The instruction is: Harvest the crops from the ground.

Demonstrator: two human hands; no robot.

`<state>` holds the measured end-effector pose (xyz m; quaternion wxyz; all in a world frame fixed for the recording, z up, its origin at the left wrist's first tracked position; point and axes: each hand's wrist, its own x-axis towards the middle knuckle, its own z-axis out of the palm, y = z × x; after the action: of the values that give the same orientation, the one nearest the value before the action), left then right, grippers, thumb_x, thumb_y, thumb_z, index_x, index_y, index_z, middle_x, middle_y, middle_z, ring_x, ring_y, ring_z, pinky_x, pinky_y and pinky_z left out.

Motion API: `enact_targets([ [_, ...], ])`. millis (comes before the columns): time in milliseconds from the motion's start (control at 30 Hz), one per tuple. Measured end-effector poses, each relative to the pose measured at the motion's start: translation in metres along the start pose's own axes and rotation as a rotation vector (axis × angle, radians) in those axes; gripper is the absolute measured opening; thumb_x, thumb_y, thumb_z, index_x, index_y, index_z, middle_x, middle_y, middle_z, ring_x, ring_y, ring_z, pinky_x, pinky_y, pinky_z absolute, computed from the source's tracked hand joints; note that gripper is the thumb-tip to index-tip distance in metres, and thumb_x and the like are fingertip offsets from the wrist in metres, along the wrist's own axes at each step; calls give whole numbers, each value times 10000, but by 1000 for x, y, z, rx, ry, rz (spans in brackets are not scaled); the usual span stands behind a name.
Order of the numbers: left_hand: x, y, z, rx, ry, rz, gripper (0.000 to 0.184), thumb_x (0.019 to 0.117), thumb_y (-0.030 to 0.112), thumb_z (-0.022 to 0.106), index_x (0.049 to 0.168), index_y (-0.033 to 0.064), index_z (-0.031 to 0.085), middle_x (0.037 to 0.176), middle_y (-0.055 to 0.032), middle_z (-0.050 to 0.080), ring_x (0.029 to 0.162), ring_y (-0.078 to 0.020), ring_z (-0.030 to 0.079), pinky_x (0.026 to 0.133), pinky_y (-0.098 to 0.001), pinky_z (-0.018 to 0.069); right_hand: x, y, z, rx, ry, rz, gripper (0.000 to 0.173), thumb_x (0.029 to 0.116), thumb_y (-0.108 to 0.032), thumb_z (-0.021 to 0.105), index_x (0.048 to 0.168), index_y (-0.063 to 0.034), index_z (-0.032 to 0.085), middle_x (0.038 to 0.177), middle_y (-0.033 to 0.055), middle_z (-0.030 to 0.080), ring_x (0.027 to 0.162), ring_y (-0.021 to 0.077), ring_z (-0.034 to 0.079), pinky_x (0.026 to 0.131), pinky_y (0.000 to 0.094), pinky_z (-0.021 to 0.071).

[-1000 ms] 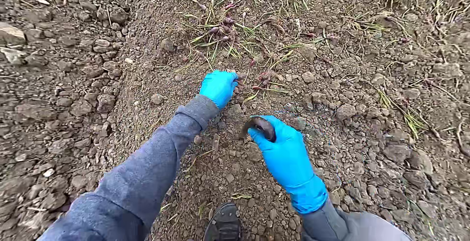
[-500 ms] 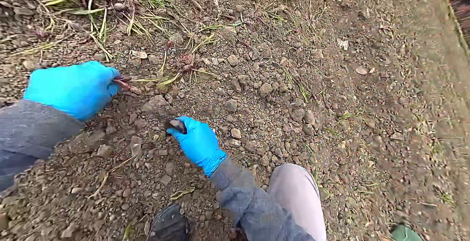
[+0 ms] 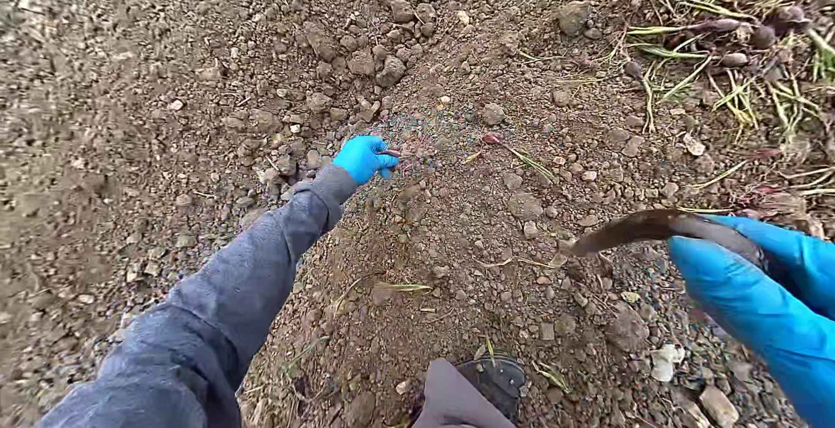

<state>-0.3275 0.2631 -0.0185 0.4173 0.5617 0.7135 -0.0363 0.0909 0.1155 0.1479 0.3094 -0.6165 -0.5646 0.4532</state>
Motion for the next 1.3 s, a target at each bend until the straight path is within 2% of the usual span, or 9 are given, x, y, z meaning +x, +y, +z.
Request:
enact_targets([
  [100, 8, -37, 4, -125, 40, -54, 259, 1041, 243, 651, 1203, 46, 696, 1003, -87, 783, 909, -198, 730, 899, -463, 552, 69, -21, 9, 525, -409, -198, 298, 1075, -190, 450, 1245, -80, 669, 618, -64, 568, 460, -9, 539, 416, 169, 486],
  [200, 9, -47, -1, -119, 21, -92, 254, 1054, 216, 626, 1227, 38, 681, 1047, -96, 772, 904, -198, 699, 853, -455, 535, 97, -87, 99, 477, -81, -24, 240, 1103, -217, 443, 941, -154, 608, 568, -96, 484, 436, 0, 461, 428, 166, 432],
  [400, 12, 4, 9, 94, 201, -70, 232, 959, 296, 734, 1148, 167, 771, 1145, -104, 755, 1137, -308, 695, 1003, -626, 514, 158, 33, 246, -63, -414, 75, 514, 1070, -501, 505, 1427, -143, 595, 1213, 150, 709, 1148, 314, 675, 989, 598, 506],
  [467, 23, 15, 34, 216, 170, -69, 240, 969, 292, 696, 1170, 183, 770, 1226, -132, 732, 1186, -367, 673, 968, -680, 512, 152, 28, 233, -33, -379, 66, 479, 1075, -473, 511, 1390, -130, 622, 1182, 135, 718, 1116, 285, 684, 980, 565, 514],
  [667, 1, 1, 28, 112, 202, 114, 285, 1077, 224, 550, 1326, 118, 639, 1186, -136, 732, 1117, -322, 706, 1002, -599, 531, 103, -25, 121, 159, -70, -74, 369, 1064, -506, 506, 1156, -207, 701, 635, -29, 524, 441, 100, 447, 376, 271, 385],
  [833, -29, 73, 14, 296, 108, 294, 163, 1019, 220, 655, 1135, 159, 752, 1134, -74, 750, 1083, -271, 713, 963, -584, 554, 118, 39, 177, 7, -192, 214, 484, 1060, -521, 513, 1273, -120, 678, 1033, 119, 721, 977, 271, 693, 863, 567, 538],
  [1033, -18, 41, 60, 261, 94, 468, 142, 987, 220, 709, 1075, 195, 818, 1260, -95, 695, 1236, -300, 621, 1049, -569, 503, 51, -37, 72, 96, 82, -57, 322, 1065, -450, 544, 1210, -214, 709, 672, -42, 560, 460, 83, 460, 384, 247, 385],
  [1200, -50, 105, 39, 358, 171, 715, 107, 926, 260, 779, 1017, 262, 834, 1021, -43, 752, 1066, -250, 670, 1014, -542, 462, 54, 44, 118, -105, 17, 204, 453, 1043, -567, 512, 1219, -197, 706, 820, 55, 682, 699, 218, 657, 605, 508, 534],
  [1300, -47, 118, 95, 535, 54, 844, 83, 913, 219, 743, 945, 247, 814, 981, -47, 729, 1041, -279, 654, 998, -550, 453, 27, 23, 94, -60, 60, 167, 398, 1053, -521, 523, 1200, -206, 716, 761, 9, 637, 602, 150, 587, 512, 378, 485],
])
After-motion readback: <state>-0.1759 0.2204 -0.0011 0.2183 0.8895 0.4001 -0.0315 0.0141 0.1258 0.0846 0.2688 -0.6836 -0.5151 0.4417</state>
